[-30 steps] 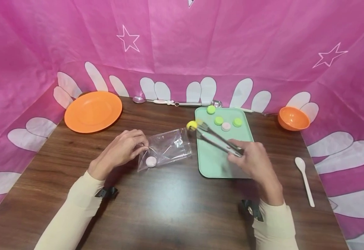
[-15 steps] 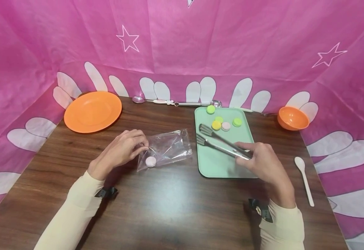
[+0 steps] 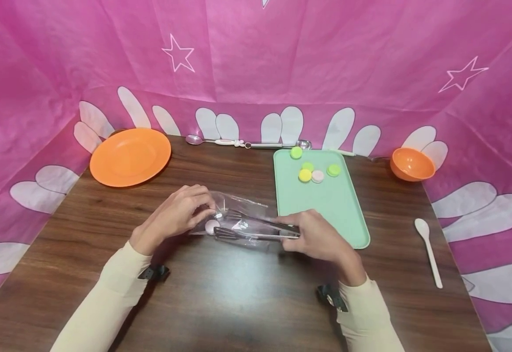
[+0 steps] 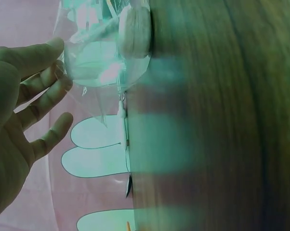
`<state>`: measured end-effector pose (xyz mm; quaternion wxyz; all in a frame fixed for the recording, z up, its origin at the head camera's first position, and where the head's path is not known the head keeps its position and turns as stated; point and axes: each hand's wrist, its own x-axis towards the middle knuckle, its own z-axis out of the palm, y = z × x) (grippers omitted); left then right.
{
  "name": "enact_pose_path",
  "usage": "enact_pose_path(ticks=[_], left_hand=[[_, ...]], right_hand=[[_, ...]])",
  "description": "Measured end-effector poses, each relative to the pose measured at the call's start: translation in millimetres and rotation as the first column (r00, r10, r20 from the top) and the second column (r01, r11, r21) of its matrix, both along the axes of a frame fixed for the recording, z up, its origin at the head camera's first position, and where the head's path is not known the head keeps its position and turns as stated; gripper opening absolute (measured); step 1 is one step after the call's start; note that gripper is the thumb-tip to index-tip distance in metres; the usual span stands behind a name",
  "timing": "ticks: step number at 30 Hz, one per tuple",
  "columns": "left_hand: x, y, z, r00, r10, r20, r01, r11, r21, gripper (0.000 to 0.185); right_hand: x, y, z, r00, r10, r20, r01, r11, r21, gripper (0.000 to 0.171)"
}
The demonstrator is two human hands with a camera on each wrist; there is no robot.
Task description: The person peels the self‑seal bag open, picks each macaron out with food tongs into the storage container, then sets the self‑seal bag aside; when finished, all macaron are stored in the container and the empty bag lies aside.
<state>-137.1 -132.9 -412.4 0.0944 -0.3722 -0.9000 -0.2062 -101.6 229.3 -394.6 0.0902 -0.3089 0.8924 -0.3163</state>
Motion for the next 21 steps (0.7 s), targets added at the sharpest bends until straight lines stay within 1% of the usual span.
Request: enact_pose_path(ticks=[4, 7, 11, 14, 16, 18, 19, 21], left_hand=[[0.3, 1.3, -0.9, 0.999, -0.029, -0.024, 0.029, 1.0, 0.007, 0.006], [-0.3, 1.1, -1.5, 0.998, -0.041, -0.04, 0.042, 0.999, 0.01, 0.006], [-0.8, -0.3, -1.8, 0.999, -0.033, -0.038, 0.033, 0.999, 0.009, 0.007], [-1.3, -2.6, -1.4, 1.0, -0.011, -0.014, 0.011, 1.0, 0.007, 0.007], [-1.9, -4.9, -0.6, 1.0, 0.008, 0.021, -0.008, 1.0, 0.012, 0.005], [-2.6, -8.0, 1.0, 0.995, 0.034, 0.089, -0.037, 0.999, 0.025, 0.01], [-3.0, -9.9, 2.0, 0.99, 0.052, 0.132, -0.057, 0.998, 0.033, 0.016], [-4.0, -14.6, 3.7, 0.97, 0.092, 0.226, -0.104, 0.994, 0.041, 0.029]], right_hand=[[1.3, -15.5, -6.8, 1.0, -0.001, -0.024, 0.001, 1.0, 0.006, 0.043], [2.3, -23.3, -10.8, 1.0, -0.014, -0.015, 0.014, 1.0, 0.009, 0.041], [3.1, -32.0, -15.3, 0.999, -0.03, -0.023, 0.031, 0.999, 0.018, 0.042], [3.3, -36.2, -16.5, 0.999, -0.038, -0.023, 0.038, 0.999, 0.018, 0.041], [3.4, -36.9, -16.7, 0.999, -0.041, -0.023, 0.042, 0.999, 0.021, 0.039], [3.6, -36.8, -16.1, 0.999, -0.047, -0.017, 0.047, 0.999, 0.023, 0.038], [3.7, -36.5, -15.8, 0.999, -0.047, -0.016, 0.047, 0.999, 0.024, 0.038], [3.7, -36.1, -15.6, 0.999, -0.049, -0.016, 0.05, 0.998, 0.028, 0.039]])
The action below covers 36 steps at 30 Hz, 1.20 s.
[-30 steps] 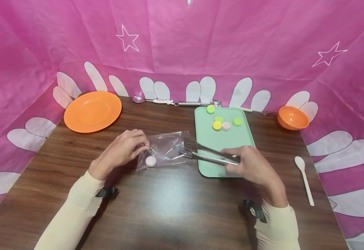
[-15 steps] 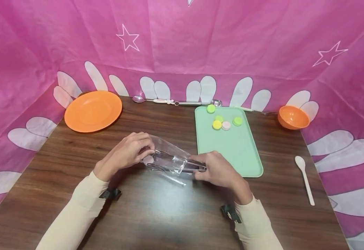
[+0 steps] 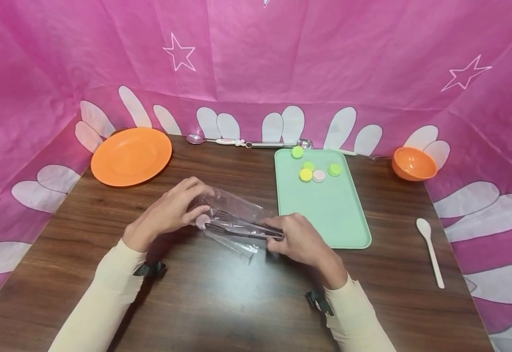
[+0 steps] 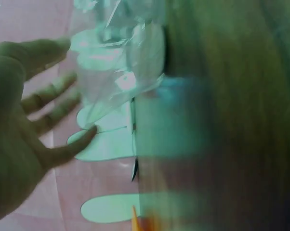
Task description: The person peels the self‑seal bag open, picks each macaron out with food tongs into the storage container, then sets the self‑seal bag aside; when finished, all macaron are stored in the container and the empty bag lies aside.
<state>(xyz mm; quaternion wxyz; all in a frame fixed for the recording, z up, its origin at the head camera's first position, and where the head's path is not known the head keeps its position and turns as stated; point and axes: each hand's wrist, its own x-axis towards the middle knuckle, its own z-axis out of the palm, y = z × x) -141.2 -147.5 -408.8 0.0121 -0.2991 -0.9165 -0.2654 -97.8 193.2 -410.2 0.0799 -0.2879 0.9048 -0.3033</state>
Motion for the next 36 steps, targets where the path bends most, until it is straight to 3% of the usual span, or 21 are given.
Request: enact_pose_path(ticks=[4, 7, 10, 16, 20, 23, 29, 33, 36], left_hand=[[-1.3, -10.4, 2.4, 0.98, 0.051, 0.191, -0.05, 0.999, -0.011, 0.045], [-1.4, -15.2, 3.3, 0.954, 0.033, 0.297, -0.021, 0.999, -0.043, 0.049], [-1.5, -16.6, 3.4, 0.938, 0.007, 0.348, 0.01, 0.999, -0.047, 0.053], [-0.9, -18.5, 5.3, 0.931, -0.013, 0.366, 0.006, 1.0, 0.021, 0.052], [-2.0, -21.4, 6.2, 0.937, -0.023, 0.35, 0.008, 0.999, 0.043, 0.053], [-3.2, -23.7, 6.9, 0.941, 0.031, 0.338, -0.037, 0.999, 0.011, 0.052], [-5.1, -28.5, 8.0, 0.897, 0.217, 0.386, -0.195, 0.976, -0.096, 0.048], [-5.1, -30.7, 8.8, 0.913, 0.259, 0.316, -0.208, 0.96, -0.188, 0.044], [-4.4, -31.4, 8.6, 0.921, 0.262, 0.288, -0.202, 0.954, -0.22, 0.043]], right_hand=[[0.3, -1.6, -0.9, 1.0, -0.004, 0.007, 0.004, 1.0, 0.003, 0.043], [1.2, -5.7, -3.8, 1.0, -0.002, -0.013, 0.002, 1.0, 0.012, 0.045], [2.4, -11.6, -6.8, 0.999, 0.005, -0.035, -0.005, 1.0, 0.013, 0.044], [4.6, -17.0, -7.8, 0.998, 0.002, -0.056, -0.001, 1.0, 0.01, 0.043], [5.1, -13.9, -4.3, 0.999, -0.008, -0.038, 0.009, 1.0, 0.015, 0.043], [4.4, -6.8, -0.8, 0.999, -0.023, -0.024, 0.023, 1.0, 0.009, 0.042], [-1.4, 26.1, 11.4, 0.993, -0.103, -0.061, 0.103, 0.995, -0.013, 0.04], [-7.1, 60.7, 23.0, 0.969, -0.219, -0.118, 0.222, 0.975, 0.014, 0.041], [-7.8, 88.1, 30.8, 0.935, -0.324, -0.145, 0.334, 0.941, 0.049, 0.042]])
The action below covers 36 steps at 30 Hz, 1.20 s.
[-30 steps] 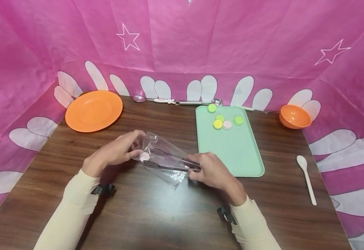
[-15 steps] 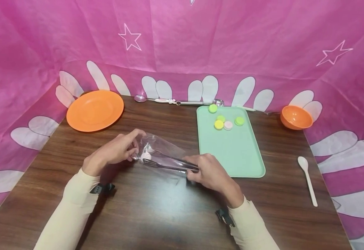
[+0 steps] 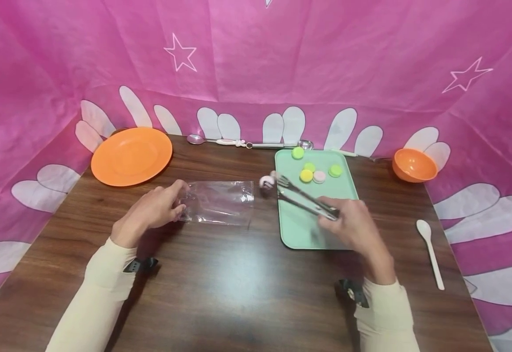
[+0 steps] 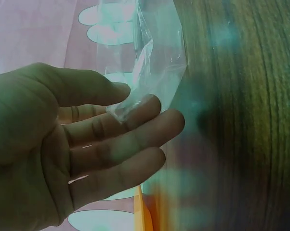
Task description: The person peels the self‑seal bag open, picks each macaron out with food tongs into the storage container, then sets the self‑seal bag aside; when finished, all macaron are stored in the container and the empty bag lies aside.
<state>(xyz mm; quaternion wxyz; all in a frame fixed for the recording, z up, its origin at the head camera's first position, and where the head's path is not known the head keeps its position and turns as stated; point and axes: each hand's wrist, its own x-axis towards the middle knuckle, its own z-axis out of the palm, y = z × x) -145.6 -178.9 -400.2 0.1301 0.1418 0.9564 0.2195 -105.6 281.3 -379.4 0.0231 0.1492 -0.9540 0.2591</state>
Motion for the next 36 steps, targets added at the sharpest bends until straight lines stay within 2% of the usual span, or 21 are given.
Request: enact_pose_path(ticks=[4, 7, 9, 12, 15, 17, 20, 22, 23, 25, 27, 33, 36], left_hand=[[2.0, -1.3, -1.0, 1.0, -0.016, 0.021, 0.015, 1.0, 0.018, 0.046], [3.3, -1.5, -1.8, 0.999, -0.024, 0.028, 0.023, 0.999, 0.032, 0.047], [3.5, -1.4, -2.1, 0.999, -0.024, 0.025, 0.023, 0.999, 0.026, 0.047], [3.5, -1.0, -2.0, 1.0, -0.02, 0.016, 0.019, 1.0, 0.01, 0.045], [2.9, -0.4, -2.0, 1.0, -0.009, 0.006, 0.009, 1.0, 0.006, 0.041], [2.6, 0.0, -2.3, 1.0, -0.007, -0.013, 0.007, 1.0, 0.01, 0.04], [2.3, 0.3, -3.7, 0.999, -0.016, -0.05, 0.017, 1.0, 0.026, 0.041], [2.3, 0.5, -4.4, 0.997, -0.024, -0.069, 0.027, 0.999, 0.033, 0.042], [2.4, 0.7, -4.9, 0.997, -0.029, -0.078, 0.032, 0.999, 0.036, 0.042], [2.5, 1.3, -5.3, 0.996, -0.034, -0.085, 0.037, 0.998, 0.041, 0.042], [2.4, 1.7, -5.8, 0.995, -0.036, -0.089, 0.04, 0.998, 0.039, 0.041], [1.2, 2.4, -6.8, 0.996, -0.041, -0.083, 0.043, 0.999, 0.025, 0.041], [0.9, 2.0, -6.9, 0.997, -0.041, -0.07, 0.043, 0.999, 0.027, 0.041]], right_hand=[[2.1, 26.8, 3.6, 0.992, -0.117, 0.046, 0.115, 0.992, 0.047, 0.044], [1.1, 35.1, 4.1, 0.985, -0.156, 0.08, 0.151, 0.986, 0.066, 0.046], [-0.2, 37.6, 5.0, 0.981, -0.182, 0.071, 0.177, 0.982, 0.065, 0.047], [-2.1, 43.1, 5.3, 0.967, -0.255, -0.002, 0.254, 0.965, 0.059, 0.047], [-2.3, 53.7, 0.9, 0.914, -0.394, -0.101, 0.4, 0.916, 0.046, 0.045], [-1.8, 62.1, -4.5, 0.854, -0.505, -0.123, 0.512, 0.859, 0.024, 0.045], [-1.9, 74.0, -15.9, 0.778, -0.621, -0.095, 0.624, 0.781, 0.01, 0.046], [-3.0, 79.5, -23.9, 0.742, -0.669, -0.043, 0.671, 0.742, 0.02, 0.048], [-3.8, 82.0, -27.5, 0.733, -0.68, -0.022, 0.68, 0.732, 0.031, 0.05], [-5.5, 86.1, -33.0, 0.725, -0.688, 0.017, 0.686, 0.724, 0.064, 0.053], [-6.6, 88.8, -36.5, 0.729, -0.683, 0.038, 0.679, 0.729, 0.088, 0.056], [-5.9, 95.4, -38.3, 0.766, -0.63, 0.125, 0.601, 0.772, 0.208, 0.067], [-6.1, 97.6, -37.3, 0.777, -0.607, 0.168, 0.551, 0.784, 0.285, 0.066]])
